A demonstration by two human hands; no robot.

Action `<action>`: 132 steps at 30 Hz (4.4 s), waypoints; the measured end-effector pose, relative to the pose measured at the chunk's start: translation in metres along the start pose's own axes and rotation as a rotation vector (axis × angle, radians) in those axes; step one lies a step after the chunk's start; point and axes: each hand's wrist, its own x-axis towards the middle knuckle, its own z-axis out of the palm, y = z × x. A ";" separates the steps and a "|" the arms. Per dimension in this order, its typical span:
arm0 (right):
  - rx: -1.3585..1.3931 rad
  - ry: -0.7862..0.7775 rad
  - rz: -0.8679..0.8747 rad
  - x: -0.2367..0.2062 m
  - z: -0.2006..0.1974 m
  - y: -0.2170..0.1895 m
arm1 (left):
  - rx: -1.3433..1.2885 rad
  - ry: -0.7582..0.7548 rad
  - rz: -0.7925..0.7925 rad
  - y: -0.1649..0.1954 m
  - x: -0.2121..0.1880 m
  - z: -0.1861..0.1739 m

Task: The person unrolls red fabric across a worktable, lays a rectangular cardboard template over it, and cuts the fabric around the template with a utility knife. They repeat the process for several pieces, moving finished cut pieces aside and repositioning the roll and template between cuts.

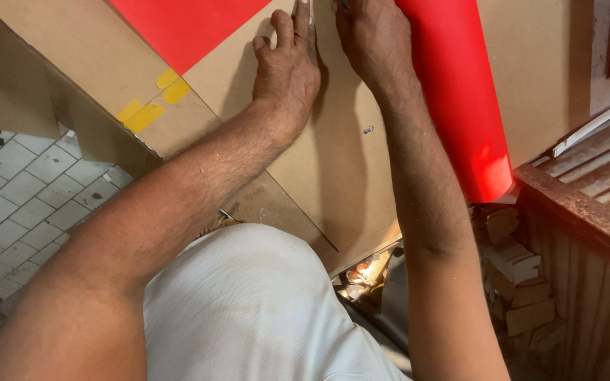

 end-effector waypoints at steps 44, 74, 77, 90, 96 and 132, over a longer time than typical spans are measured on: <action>0.143 -0.343 0.705 -0.393 -0.158 0.038 | -0.152 -0.061 0.019 0.016 0.014 0.006; 0.408 0.267 1.078 -0.311 -0.082 -0.239 | -0.059 0.290 0.432 -0.031 -0.036 -0.039; 0.452 0.331 1.037 -0.276 -0.052 -0.280 | -0.035 0.264 0.546 -0.034 -0.025 -0.036; 0.396 0.431 1.168 -0.026 0.041 -0.342 | 0.065 0.255 0.957 -0.061 0.037 -0.010; 0.348 0.306 1.421 0.073 0.073 -0.285 | 0.212 0.253 0.999 -0.047 0.036 -0.012; 0.166 0.502 1.625 0.126 0.102 -0.250 | 0.680 0.442 1.191 -0.063 0.051 -0.006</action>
